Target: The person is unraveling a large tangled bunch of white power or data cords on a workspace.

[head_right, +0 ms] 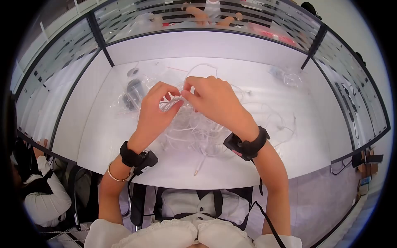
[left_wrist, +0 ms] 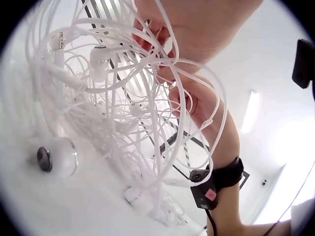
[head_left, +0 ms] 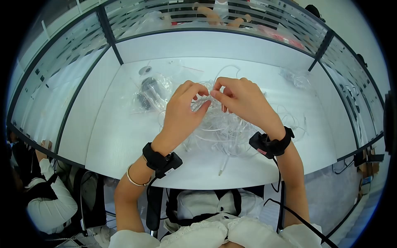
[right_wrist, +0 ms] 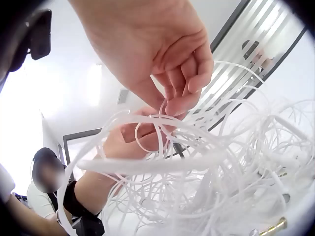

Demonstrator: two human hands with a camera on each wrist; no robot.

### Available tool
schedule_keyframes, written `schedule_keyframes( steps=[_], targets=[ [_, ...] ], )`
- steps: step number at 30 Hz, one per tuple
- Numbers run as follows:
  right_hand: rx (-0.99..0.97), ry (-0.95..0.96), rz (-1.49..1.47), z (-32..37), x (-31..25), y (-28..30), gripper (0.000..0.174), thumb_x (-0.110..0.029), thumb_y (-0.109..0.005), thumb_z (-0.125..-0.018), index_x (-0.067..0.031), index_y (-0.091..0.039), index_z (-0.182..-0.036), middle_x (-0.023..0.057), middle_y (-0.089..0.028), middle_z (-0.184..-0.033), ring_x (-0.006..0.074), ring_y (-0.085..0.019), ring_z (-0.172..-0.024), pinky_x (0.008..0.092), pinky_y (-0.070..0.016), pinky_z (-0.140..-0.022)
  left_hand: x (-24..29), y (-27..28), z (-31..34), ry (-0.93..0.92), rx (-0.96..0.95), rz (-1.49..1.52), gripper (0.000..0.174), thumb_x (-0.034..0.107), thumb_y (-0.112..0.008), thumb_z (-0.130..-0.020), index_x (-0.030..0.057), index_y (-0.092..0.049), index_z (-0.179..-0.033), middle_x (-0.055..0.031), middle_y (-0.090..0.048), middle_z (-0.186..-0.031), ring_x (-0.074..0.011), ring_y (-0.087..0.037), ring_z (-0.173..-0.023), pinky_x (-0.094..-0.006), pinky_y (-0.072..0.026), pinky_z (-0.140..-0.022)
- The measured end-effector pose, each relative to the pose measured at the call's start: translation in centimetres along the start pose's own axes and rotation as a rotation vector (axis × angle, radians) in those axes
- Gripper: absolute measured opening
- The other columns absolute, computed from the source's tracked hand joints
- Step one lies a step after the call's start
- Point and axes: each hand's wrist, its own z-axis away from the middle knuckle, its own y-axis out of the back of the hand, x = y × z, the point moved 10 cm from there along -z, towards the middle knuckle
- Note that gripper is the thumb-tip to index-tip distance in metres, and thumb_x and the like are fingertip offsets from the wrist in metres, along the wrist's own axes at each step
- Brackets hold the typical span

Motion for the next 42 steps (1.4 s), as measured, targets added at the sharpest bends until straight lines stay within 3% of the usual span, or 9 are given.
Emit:
schedule_keyframes(
  steps=[9, 13, 17, 26, 29, 32, 35, 40, 42],
  targets=[
    [-0.053, -0.098, -0.158, -0.4, 1.4, -0.5, 0.024, -0.025, -0.059, -0.091, -0.0055, -0.061, -0.078, 0.0025, -0.062, -0.056, 0.0096, -0.057, -0.049, 0.0232, -0.0402, -0.048, 2.3, 1.0, 0.4, -0.205, 0.134, -0.233, 0.018, -0.004, -0.07, -0.069, 0.0037, -0.059, -0.081, -0.0053, -0.055, -0.087, -0.0231, -0.057, -0.08, -0.0319, -0.0457, -0.068],
    [0.013, -0.046, 0.003, -0.5, 1.8, -0.1, 0.022, -0.028, -0.059, -0.09, -0.0087, -0.063, -0.08, 0.0006, -0.062, -0.056, 0.0109, -0.058, -0.05, 0.0249, -0.0402, -0.05, 2.6, 1.3, 0.4, -0.225, 0.133, -0.214, 0.016, -0.004, -0.069, -0.07, 0.0032, -0.059, -0.08, -0.0061, -0.054, -0.087, -0.0228, -0.056, -0.082, -0.0317, -0.0445, -0.069],
    [0.06, -0.094, 0.058, -0.9, 2.9, 0.4, 0.022, -0.028, -0.061, -0.087, -0.0066, -0.065, -0.082, 0.0063, -0.063, -0.06, 0.0219, -0.06, -0.055, 0.0316, -0.0444, -0.055, 2.3, 1.8, 0.3, -0.242, 0.181, -0.091, 0.015, -0.004, -0.068, -0.072, 0.0024, -0.06, -0.082, -0.0072, -0.054, -0.091, -0.0221, -0.055, -0.082, -0.0309, -0.0434, -0.071],
    [0.07, -0.083, 0.011, -1.2, 3.4, 0.8, 0.024, -0.03, -0.061, -0.087, -0.0069, -0.065, -0.082, 0.0076, -0.066, -0.076, 0.0241, -0.061, -0.069, 0.0343, -0.0466, -0.061, -0.6, 0.5, -0.2, -0.016, -0.039, 0.414, 0.019, -0.004, -0.056, -0.065, 0.0027, -0.042, -0.076, -0.0058, -0.04, -0.084, -0.0168, -0.042, -0.078, -0.0264, -0.0373, -0.074],
    [0.1, -0.066, 0.008, -1.0, 3.5, 0.8, 0.023, -0.028, -0.06, -0.089, -0.0064, -0.065, -0.083, 0.0025, -0.064, -0.072, 0.0128, -0.052, -0.061, 0.0281, -0.0421, -0.059, -1.4, -0.5, -0.1, 0.058, -0.153, 0.632, 0.022, -0.003, -0.059, -0.065, 0.0046, -0.039, -0.073, -0.0044, -0.038, -0.085, -0.015, -0.039, -0.078, -0.0245, -0.0341, -0.074],
    [0.09, -0.081, -0.037, -1.1, 4.3, 0.8, 0.023, -0.029, -0.061, -0.087, -0.0077, -0.066, -0.083, 0.0075, -0.066, -0.075, 0.0232, -0.06, -0.067, 0.0339, -0.0462, -0.061, -1.0, -0.9, 0.0, 0.112, -0.215, 0.82, 0.026, -0.003, -0.06, -0.07, 0.0076, -0.037, -0.068, -0.0029, -0.04, -0.085, -0.0116, -0.039, -0.077, -0.0233, -0.0336, -0.071],
    [0.09, -0.086, 0.035, -1.2, 5.1, 1.0, 0.023, -0.027, -0.06, -0.089, -0.006, -0.066, -0.082, 0.0021, -0.065, -0.072, 0.0124, -0.052, -0.061, 0.0274, -0.0422, -0.059, -1.1, -0.2, -0.1, 0.111, -0.182, 0.907, 0.03, -0.003, -0.061, -0.076, 0.0094, -0.036, -0.066, -0.0016, -0.043, -0.083, -0.0087, -0.039, -0.075, -0.0221, -0.0324, -0.067],
    [0.09, -0.085, -0.019, -1.0, 5.8, 1.1, 0.024, -0.029, -0.059, -0.089, -0.0062, -0.066, -0.084, 0.0023, -0.065, -0.072, 0.0129, -0.052, -0.062, 0.0281, -0.0424, -0.06, -1.4, 1.9, -0.7, 0.16, -0.003, 0.864, 0.032, 0.003, -0.063, -0.087, 0.0089, -0.041, -0.064, 0.0061, -0.038, -0.062, -0.0018, -0.027, -0.051, -0.0206, -0.0203, -0.047],
    [0.084, -0.074, -0.013, -1.1, 5.6, 1.0, 0.025, -0.029, -0.059, -0.089, -0.0064, -0.067, -0.084, 0.0022, -0.065, -0.072, 0.0131, -0.052, -0.062, 0.0282, -0.0423, -0.06, -2.3, 2.7, -0.6, 0.216, 0.094, 0.694, 0.032, 0.006, -0.063, -0.088, 0.009, -0.041, -0.065, 0.0073, -0.034, -0.06, -0.001, -0.025, -0.051, -0.021, -0.0186, -0.047]
  ],
)
